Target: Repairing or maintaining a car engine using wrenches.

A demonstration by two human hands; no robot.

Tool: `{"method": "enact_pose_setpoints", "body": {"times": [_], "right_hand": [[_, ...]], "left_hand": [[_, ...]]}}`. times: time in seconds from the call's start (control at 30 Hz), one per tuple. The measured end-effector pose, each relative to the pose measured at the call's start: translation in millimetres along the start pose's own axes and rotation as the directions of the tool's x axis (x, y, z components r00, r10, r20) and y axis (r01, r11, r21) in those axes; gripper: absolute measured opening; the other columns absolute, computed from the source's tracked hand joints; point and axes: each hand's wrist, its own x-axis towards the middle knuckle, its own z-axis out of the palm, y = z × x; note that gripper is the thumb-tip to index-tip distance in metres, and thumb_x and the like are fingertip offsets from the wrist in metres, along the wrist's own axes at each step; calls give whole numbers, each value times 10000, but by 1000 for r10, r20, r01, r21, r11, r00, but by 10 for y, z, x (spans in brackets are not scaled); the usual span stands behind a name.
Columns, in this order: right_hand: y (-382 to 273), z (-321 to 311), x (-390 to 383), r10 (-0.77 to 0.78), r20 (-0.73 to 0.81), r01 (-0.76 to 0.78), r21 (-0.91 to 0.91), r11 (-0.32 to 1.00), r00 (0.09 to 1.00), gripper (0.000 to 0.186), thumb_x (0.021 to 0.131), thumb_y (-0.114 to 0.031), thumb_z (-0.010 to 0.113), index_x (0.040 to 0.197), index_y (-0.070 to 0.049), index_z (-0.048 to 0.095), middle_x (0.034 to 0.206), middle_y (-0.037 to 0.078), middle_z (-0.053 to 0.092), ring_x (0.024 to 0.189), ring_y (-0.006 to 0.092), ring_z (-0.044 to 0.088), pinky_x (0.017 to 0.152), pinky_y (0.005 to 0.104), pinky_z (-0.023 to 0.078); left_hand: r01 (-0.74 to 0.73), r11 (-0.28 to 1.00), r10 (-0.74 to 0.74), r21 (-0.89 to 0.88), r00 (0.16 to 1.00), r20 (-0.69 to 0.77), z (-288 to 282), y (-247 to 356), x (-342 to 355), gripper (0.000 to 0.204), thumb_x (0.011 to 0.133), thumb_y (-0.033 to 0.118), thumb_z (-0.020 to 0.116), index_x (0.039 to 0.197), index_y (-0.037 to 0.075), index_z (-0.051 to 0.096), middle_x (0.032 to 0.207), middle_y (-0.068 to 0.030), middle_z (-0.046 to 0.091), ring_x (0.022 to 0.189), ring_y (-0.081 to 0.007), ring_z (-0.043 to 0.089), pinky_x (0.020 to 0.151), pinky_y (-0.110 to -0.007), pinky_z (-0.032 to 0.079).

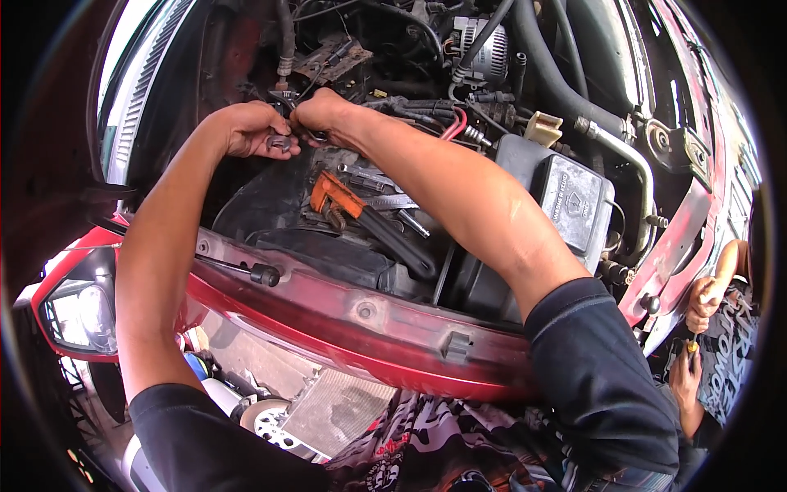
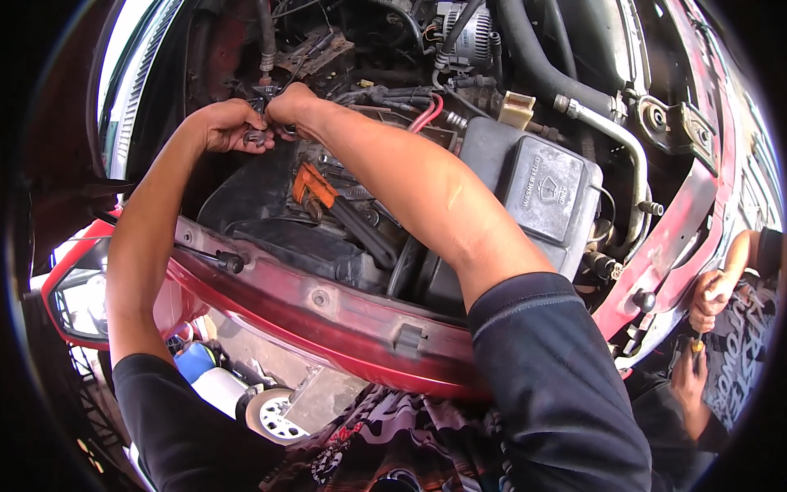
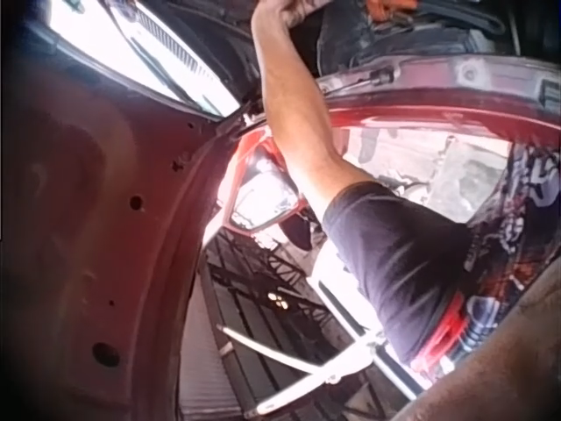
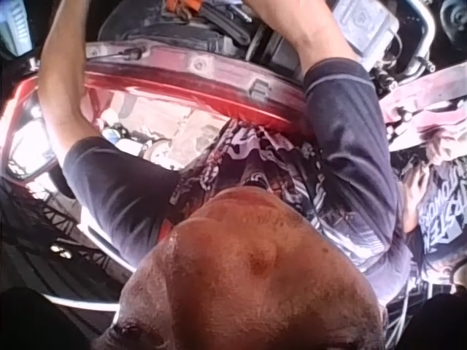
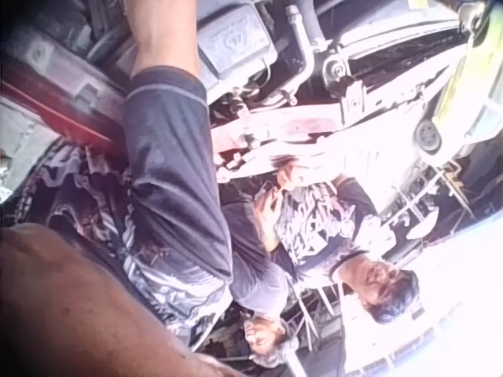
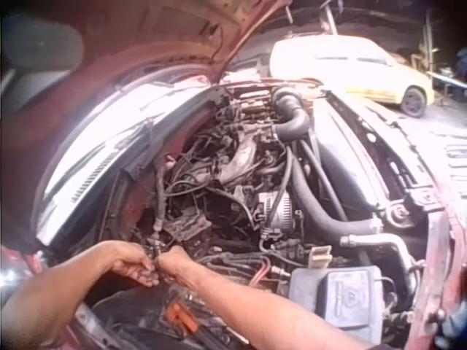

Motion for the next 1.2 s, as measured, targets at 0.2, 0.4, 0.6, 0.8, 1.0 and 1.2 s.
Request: {"method": "enact_pose_setpoints", "body": {"times": [0.2,0.4,0.6,0.8,1.0,1.2], "right_hand": [[27,146,-312,-229,-275,-1,-641,767,934,513,631,-207,819,1063,10,648,1117,192,654,1060,293,638,872,378,526],[171,202,-386,-536,-203,151,-825,544,820,316,768,-154,653,1030,22,644,1054,188,672,984,308,663,817,396,541],[133,17,-549,-536,-41,85,-974,210,843,248,808,-133,585,1017,-30,669,1023,175,679,963,316,664,777,425,539],[8,267,-483,-367,-175,-94,-969,229,914,301,808,-201,607,1066,-61,672,1092,154,667,1041,318,633,844,420,512],[46,315,-453,-368,-199,-98,-957,275,908,318,800,-90,593,1107,-51,664,1139,155,654,1080,301,623,855,418,508],[159,154,-530,-489,-115,22,-964,267,865,231,775,-120,615,965,-13,692,987,187,687,930,328,674,758,424,546]], "left_hand": [[4,982,7,188,998,-57,93,80,67,138,862,33,540,972,-41,578,818,-125,653,707,-212,678,637,-337,601],[73,762,64,644,980,-187,55,144,12,376,765,172,614,1094,12,525,974,-139,592,709,-269,646,621,-416,598],[52,469,343,882,909,-236,362,167,-43,734,759,374,625,1342,-1,383,1404,-219,364,1141,-402,511,795,-562,531],[-69,45,493,997,869,38,165,302,172,618,699,330,685,1161,-64,568,1270,-256,525,1093,-349,572,802,-472,516],[-391,-736,178,553,676,715,-53,280,137,259,854,110,428,900,5,660,967,-204,639,953,-355,608,813,-407,477],[-574,-86,427,814,717,551,58,-15,-67,264,649,205,612,771,-28,587,658,-168,578,634,-246,573,634,-374,442]]}}
